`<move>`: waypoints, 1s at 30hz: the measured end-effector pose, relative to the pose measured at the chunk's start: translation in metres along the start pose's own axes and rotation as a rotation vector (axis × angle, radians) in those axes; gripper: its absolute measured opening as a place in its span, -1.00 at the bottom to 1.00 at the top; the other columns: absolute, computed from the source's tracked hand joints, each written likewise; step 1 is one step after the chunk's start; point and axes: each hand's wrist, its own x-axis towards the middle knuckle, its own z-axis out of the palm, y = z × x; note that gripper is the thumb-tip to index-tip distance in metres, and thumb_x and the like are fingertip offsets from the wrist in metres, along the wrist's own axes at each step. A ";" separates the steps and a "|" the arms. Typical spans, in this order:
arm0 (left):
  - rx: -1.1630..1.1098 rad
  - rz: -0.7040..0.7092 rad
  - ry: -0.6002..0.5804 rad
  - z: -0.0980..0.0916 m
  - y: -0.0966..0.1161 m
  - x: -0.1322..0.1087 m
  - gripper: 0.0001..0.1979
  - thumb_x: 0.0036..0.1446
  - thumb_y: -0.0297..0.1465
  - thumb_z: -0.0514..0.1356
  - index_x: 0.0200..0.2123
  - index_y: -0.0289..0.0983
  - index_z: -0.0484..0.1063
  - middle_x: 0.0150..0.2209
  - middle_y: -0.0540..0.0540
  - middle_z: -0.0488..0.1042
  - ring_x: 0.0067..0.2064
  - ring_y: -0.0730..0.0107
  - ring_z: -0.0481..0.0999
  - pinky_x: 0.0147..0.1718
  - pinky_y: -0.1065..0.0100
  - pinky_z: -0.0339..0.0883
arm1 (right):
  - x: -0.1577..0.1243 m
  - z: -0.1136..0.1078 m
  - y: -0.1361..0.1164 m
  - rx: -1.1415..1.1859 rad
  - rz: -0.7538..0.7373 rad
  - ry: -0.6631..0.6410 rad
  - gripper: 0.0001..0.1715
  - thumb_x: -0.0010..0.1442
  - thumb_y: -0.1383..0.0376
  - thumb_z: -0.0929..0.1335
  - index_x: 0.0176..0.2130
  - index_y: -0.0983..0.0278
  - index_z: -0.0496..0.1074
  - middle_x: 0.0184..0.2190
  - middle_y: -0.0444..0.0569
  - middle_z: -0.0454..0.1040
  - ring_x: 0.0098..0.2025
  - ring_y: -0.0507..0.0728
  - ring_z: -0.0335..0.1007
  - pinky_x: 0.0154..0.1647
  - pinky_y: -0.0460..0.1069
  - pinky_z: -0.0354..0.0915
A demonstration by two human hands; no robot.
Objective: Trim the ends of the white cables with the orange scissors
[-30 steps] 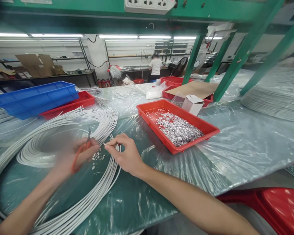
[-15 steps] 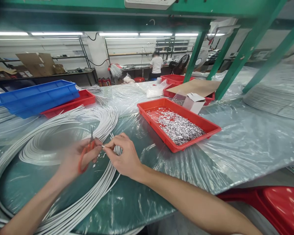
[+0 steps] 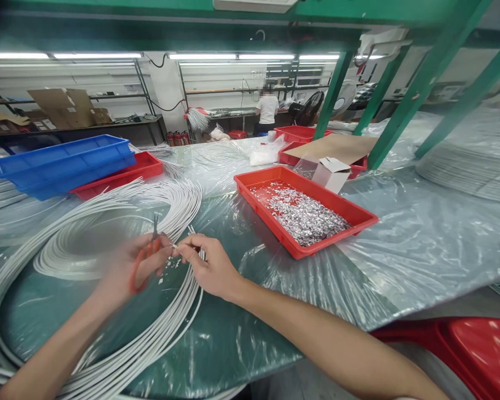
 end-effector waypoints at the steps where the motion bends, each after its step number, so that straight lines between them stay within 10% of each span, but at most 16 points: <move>1: 0.004 0.007 -0.010 0.000 -0.001 0.001 -0.87 -0.05 -0.44 0.32 -0.47 -0.28 0.40 -0.66 0.13 0.30 -0.61 0.59 0.25 -0.61 0.56 0.09 | 0.001 0.000 0.001 0.057 0.033 -0.021 -0.68 0.33 0.21 0.26 -0.40 0.32 0.41 -0.48 -0.11 0.35 -0.39 0.03 0.24 -0.29 -0.05 0.15; 7: 0.083 0.033 -0.005 -0.005 -0.005 0.004 -0.84 0.05 -0.32 0.27 -0.46 -0.27 0.39 -0.68 0.12 0.28 -0.61 0.57 0.24 -0.61 0.54 0.08 | 0.004 0.000 0.002 0.387 0.225 -0.094 -0.58 0.28 0.06 0.31 -0.44 0.33 0.35 -0.52 -0.12 0.25 -0.43 0.03 0.16 -0.31 -0.04 0.13; 16: 0.283 -0.014 0.093 -0.025 -0.016 0.021 -0.58 0.07 -0.10 0.23 -0.60 -0.30 0.26 -0.67 0.09 0.20 -0.60 0.58 0.15 -0.61 0.51 0.01 | 0.008 -0.009 -0.002 1.079 0.470 -0.188 -0.76 0.23 0.34 0.27 -0.48 0.30 0.19 -0.53 -0.18 -0.04 -0.52 0.01 -0.06 -0.41 -0.05 0.10; 30: 0.481 0.125 0.318 -0.036 -0.017 0.020 -0.68 0.10 -0.14 0.14 -0.52 -0.27 0.30 -0.59 0.08 0.14 -0.53 0.51 0.11 -0.56 0.45 -0.05 | 0.011 -0.012 -0.001 1.002 0.526 -0.080 -0.70 0.31 0.32 0.19 -0.46 0.31 0.25 -0.53 -0.16 0.01 -0.52 0.02 -0.06 -0.45 -0.07 0.10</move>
